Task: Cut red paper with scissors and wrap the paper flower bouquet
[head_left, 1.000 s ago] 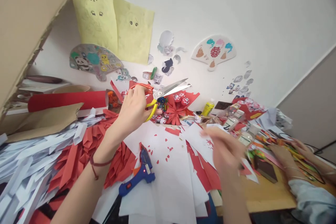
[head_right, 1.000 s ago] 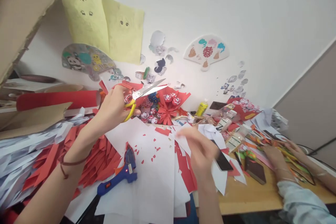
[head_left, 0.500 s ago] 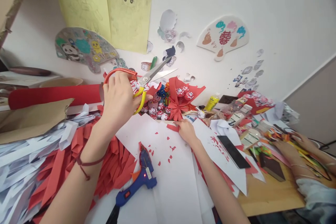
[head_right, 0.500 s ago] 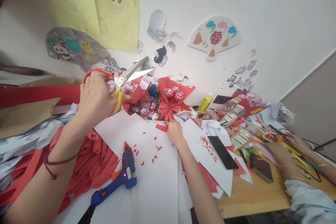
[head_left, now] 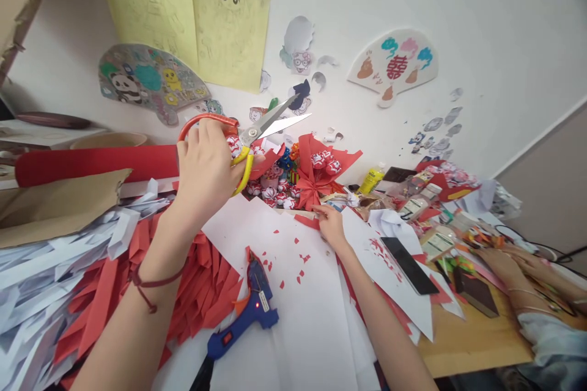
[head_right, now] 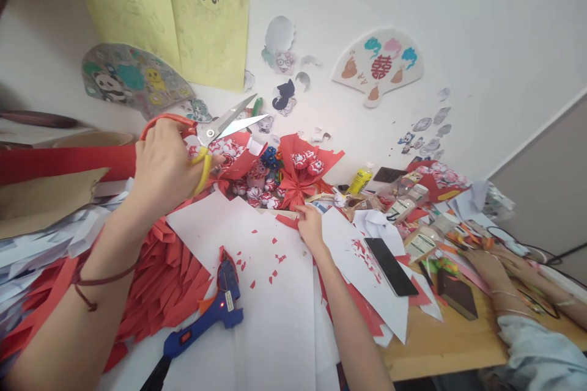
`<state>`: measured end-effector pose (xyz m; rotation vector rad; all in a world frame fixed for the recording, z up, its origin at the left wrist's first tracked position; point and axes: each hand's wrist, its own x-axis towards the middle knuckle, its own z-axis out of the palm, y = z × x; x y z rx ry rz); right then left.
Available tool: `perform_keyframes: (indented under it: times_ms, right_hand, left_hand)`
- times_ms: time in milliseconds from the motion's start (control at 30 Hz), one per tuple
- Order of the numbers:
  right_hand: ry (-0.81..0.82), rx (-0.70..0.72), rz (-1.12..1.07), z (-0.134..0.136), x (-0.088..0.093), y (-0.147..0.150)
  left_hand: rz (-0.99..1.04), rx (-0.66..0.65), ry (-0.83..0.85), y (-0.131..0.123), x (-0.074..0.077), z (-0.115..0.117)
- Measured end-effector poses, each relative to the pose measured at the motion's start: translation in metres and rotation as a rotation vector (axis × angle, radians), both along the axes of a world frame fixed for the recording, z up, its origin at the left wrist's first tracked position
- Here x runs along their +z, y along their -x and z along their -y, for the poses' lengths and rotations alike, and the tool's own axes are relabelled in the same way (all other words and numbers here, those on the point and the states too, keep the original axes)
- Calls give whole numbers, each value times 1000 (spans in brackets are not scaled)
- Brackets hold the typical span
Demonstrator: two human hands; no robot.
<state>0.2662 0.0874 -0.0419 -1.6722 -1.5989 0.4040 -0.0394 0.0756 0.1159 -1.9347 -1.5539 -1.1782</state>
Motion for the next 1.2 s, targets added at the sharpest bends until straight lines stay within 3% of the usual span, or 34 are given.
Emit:
perform_keyframes:
  times_ms: [133, 267, 300, 400, 500, 600, 633, 767, 900, 1200]
  right_hand:
    - [-10, 133, -323, 15, 23, 2]
    - [-20, 264, -550, 49, 53, 17]
    - [-4, 327, -696, 59, 59, 22]
    - [79, 428, -858, 83, 69, 34]
    - [51, 361, -665, 87, 64, 31]
    - [-98, 159, -204, 65, 45, 15]
    - [-116, 116, -142, 54, 37, 9]
    - [-109, 95, 32, 14, 5, -8]
    - [-85, 132, 167, 4, -16, -10]
    - [-52, 194, 262, 16, -18, -18]
  left_hand:
    - [-1, 42, -15, 4, -1, -4]
    - [3, 51, -17, 7, 0, -5]
    - [1, 51, -15, 7, 0, -5]
    - [-3, 44, -18, 7, 0, -6]
    - [-3, 37, -31, 7, 1, -5]
    - [12, 35, -24, 8, 2, -3]
    - [22, 29, -23, 8, 3, -3]
    - [32, 12, -23, 8, 3, -3]
    - [-22, 28, -11, 7, 0, -6]
    - [-93, 45, 9, 2, -5, -11]
